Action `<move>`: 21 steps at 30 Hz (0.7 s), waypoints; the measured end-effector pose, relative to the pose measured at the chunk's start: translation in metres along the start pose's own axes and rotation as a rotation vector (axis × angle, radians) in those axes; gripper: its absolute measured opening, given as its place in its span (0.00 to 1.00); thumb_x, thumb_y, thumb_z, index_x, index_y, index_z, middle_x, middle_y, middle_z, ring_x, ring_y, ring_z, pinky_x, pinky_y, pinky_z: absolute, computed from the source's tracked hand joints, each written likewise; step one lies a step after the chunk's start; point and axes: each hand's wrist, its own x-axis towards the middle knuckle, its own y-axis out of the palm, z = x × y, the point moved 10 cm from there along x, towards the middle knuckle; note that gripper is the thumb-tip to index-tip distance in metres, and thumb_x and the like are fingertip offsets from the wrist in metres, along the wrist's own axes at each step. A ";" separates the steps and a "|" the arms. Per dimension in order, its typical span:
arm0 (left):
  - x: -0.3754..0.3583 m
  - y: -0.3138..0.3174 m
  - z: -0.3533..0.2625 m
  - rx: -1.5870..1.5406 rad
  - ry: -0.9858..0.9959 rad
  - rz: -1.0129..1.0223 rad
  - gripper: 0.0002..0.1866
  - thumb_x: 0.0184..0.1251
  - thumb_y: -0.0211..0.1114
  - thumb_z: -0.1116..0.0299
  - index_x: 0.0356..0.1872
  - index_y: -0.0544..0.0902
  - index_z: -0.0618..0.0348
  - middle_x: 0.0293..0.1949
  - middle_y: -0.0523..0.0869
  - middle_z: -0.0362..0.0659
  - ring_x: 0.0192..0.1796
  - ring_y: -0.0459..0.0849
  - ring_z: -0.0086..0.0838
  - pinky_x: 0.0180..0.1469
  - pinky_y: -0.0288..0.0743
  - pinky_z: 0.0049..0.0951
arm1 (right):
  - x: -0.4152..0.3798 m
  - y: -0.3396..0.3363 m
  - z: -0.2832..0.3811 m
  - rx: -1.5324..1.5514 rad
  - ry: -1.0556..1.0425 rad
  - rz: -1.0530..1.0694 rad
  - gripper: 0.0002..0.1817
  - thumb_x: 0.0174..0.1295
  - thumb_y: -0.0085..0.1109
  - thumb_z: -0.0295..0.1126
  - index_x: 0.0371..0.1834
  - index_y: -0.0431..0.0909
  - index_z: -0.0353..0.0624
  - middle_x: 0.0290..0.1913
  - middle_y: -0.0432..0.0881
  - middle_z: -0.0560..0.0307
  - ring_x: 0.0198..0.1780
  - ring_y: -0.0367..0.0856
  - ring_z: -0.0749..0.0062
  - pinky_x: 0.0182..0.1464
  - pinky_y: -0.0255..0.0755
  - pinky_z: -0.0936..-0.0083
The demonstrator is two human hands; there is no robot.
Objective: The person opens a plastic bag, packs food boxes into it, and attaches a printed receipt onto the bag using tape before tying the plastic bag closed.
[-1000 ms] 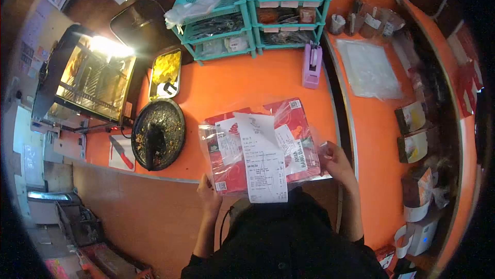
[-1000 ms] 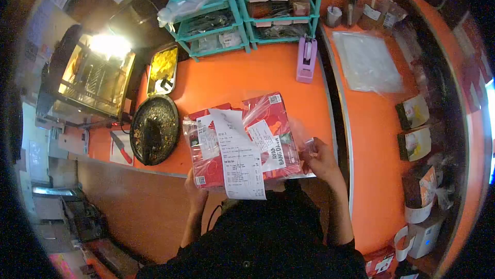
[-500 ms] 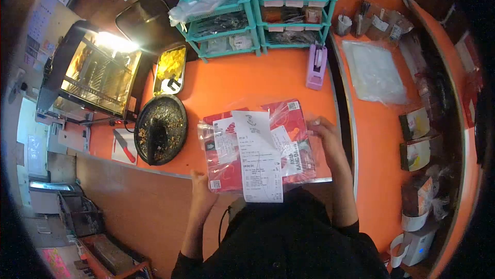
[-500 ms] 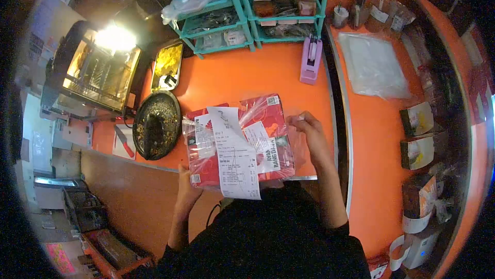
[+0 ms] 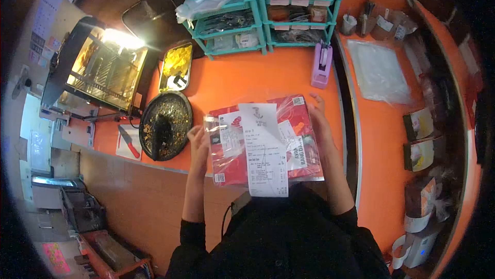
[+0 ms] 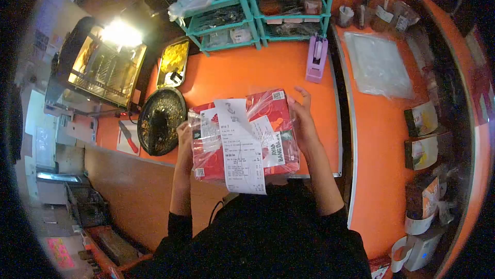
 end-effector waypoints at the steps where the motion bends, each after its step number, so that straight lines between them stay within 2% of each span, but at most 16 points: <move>1: -0.001 0.007 -0.029 0.083 0.191 0.023 0.16 0.65 0.56 0.67 0.49 0.80 0.65 0.53 0.64 0.44 0.52 0.71 0.27 0.56 0.69 0.30 | -0.003 0.006 0.005 -0.022 0.012 0.004 0.28 0.62 0.55 0.34 0.63 0.54 0.54 0.58 0.68 0.50 0.59 0.69 0.65 0.61 0.64 0.69; 2: 0.000 0.007 -0.035 0.084 0.180 0.016 0.16 0.65 0.56 0.67 0.49 0.80 0.65 0.53 0.64 0.44 0.52 0.71 0.27 0.56 0.69 0.30 | -0.007 0.011 0.007 -0.044 0.024 0.007 0.31 0.61 0.56 0.31 0.65 0.53 0.54 0.60 0.68 0.48 0.60 0.69 0.63 0.62 0.63 0.69; 4: -0.013 0.016 -0.081 0.222 0.534 0.045 0.16 0.62 0.58 0.74 0.51 0.81 0.61 0.57 0.61 0.45 0.54 0.70 0.29 0.56 0.69 0.29 | -0.007 0.018 0.014 -0.033 -0.021 0.041 0.33 0.58 0.57 0.28 0.65 0.53 0.54 0.61 0.68 0.47 0.62 0.67 0.62 0.63 0.63 0.68; 5: -0.019 0.016 -0.091 0.223 0.525 0.043 0.16 0.62 0.58 0.74 0.51 0.81 0.61 0.57 0.61 0.45 0.54 0.70 0.29 0.56 0.69 0.29 | -0.009 0.022 0.020 -0.020 -0.076 0.074 0.35 0.56 0.58 0.24 0.66 0.52 0.54 0.62 0.67 0.46 0.64 0.66 0.61 0.64 0.62 0.68; 6: -0.035 0.017 -0.116 0.422 0.655 -0.036 0.19 0.58 0.60 0.75 0.52 0.81 0.58 0.57 0.60 0.45 0.51 0.73 0.31 0.53 0.70 0.28 | -0.013 0.025 0.023 -0.021 -0.068 0.069 0.35 0.56 0.58 0.24 0.66 0.52 0.54 0.62 0.67 0.46 0.64 0.66 0.61 0.64 0.62 0.68; 8: -0.043 0.014 -0.122 0.605 0.572 -0.026 0.24 0.52 0.61 0.83 0.53 0.81 0.56 0.59 0.57 0.48 0.54 0.70 0.36 0.52 0.71 0.30 | -0.026 0.038 0.048 -0.070 -0.237 0.121 0.36 0.55 0.56 0.22 0.67 0.54 0.53 0.62 0.68 0.44 0.65 0.66 0.60 0.65 0.61 0.67; 9: -0.048 0.009 -0.125 0.606 0.563 -0.021 0.24 0.52 0.61 0.83 0.53 0.81 0.56 0.59 0.57 0.48 0.54 0.70 0.36 0.52 0.71 0.30 | -0.030 0.034 0.051 -0.071 -0.229 0.114 0.36 0.55 0.56 0.22 0.67 0.54 0.53 0.62 0.68 0.44 0.65 0.66 0.60 0.65 0.61 0.67; 11: -0.070 0.016 -0.140 0.885 0.704 -0.003 0.25 0.49 0.60 0.82 0.53 0.81 0.54 0.57 0.60 0.46 0.41 0.78 0.32 0.40 0.73 0.25 | -0.038 0.023 0.061 -0.237 -0.226 0.074 0.36 0.54 0.56 0.21 0.67 0.55 0.49 0.63 0.67 0.42 0.66 0.65 0.59 0.66 0.60 0.67; 13: -0.091 0.015 -0.148 0.895 0.695 0.051 0.27 0.48 0.60 0.82 0.54 0.79 0.56 0.54 0.63 0.48 0.40 0.78 0.34 0.42 0.74 0.26 | -0.060 0.016 0.065 -0.274 -0.156 -0.010 0.33 0.55 0.56 0.22 0.66 0.57 0.46 0.63 0.68 0.43 0.65 0.67 0.60 0.65 0.62 0.67; 15: -0.102 0.006 -0.123 1.123 0.524 0.108 0.27 0.46 0.61 0.78 0.54 0.77 0.58 0.51 0.67 0.51 0.42 0.79 0.45 0.45 0.75 0.35 | -0.072 -0.004 0.056 -0.526 -0.075 0.039 0.32 0.56 0.56 0.23 0.65 0.59 0.44 0.61 0.70 0.46 0.63 0.68 0.63 0.63 0.63 0.68; 16: -0.109 0.006 -0.119 1.123 0.516 0.109 0.27 0.46 0.61 0.78 0.54 0.77 0.58 0.51 0.67 0.51 0.42 0.79 0.45 0.45 0.75 0.35 | -0.078 -0.010 0.053 -0.616 -0.104 0.049 0.29 0.57 0.55 0.23 0.64 0.61 0.43 0.58 0.71 0.49 0.60 0.70 0.65 0.61 0.65 0.69; 18: -0.112 -0.001 -0.081 1.046 0.105 0.164 0.27 0.48 0.61 0.76 0.56 0.73 0.60 0.49 0.73 0.55 0.46 0.80 0.48 0.46 0.75 0.38 | -0.090 -0.007 0.048 -0.692 -0.111 0.045 0.28 0.58 0.54 0.22 0.64 0.61 0.43 0.57 0.72 0.50 0.59 0.71 0.67 0.61 0.64 0.70; 19: -0.116 0.000 -0.070 1.045 0.101 0.163 0.27 0.48 0.61 0.76 0.56 0.73 0.60 0.49 0.73 0.55 0.46 0.80 0.48 0.46 0.75 0.38 | -0.095 -0.005 0.047 -0.768 -0.123 0.042 0.27 0.59 0.53 0.22 0.64 0.61 0.42 0.56 0.72 0.52 0.57 0.72 0.68 0.60 0.64 0.71; 20: -0.119 0.006 -0.046 0.941 0.075 0.254 0.27 0.49 0.60 0.76 0.56 0.71 0.62 0.48 0.75 0.57 0.49 0.80 0.47 0.47 0.75 0.39 | -0.098 -0.007 0.043 -0.860 -0.104 0.048 0.26 0.58 0.51 0.21 0.63 0.62 0.42 0.48 0.75 0.56 0.51 0.73 0.73 0.54 0.66 0.73; 21: -0.125 0.014 -0.031 0.836 0.048 0.343 0.27 0.50 0.60 0.76 0.56 0.69 0.63 0.47 0.77 0.59 0.51 0.80 0.46 0.48 0.75 0.39 | -0.099 -0.012 0.041 -0.858 -0.101 0.051 0.26 0.58 0.51 0.21 0.63 0.62 0.42 0.48 0.75 0.56 0.51 0.73 0.73 0.54 0.66 0.73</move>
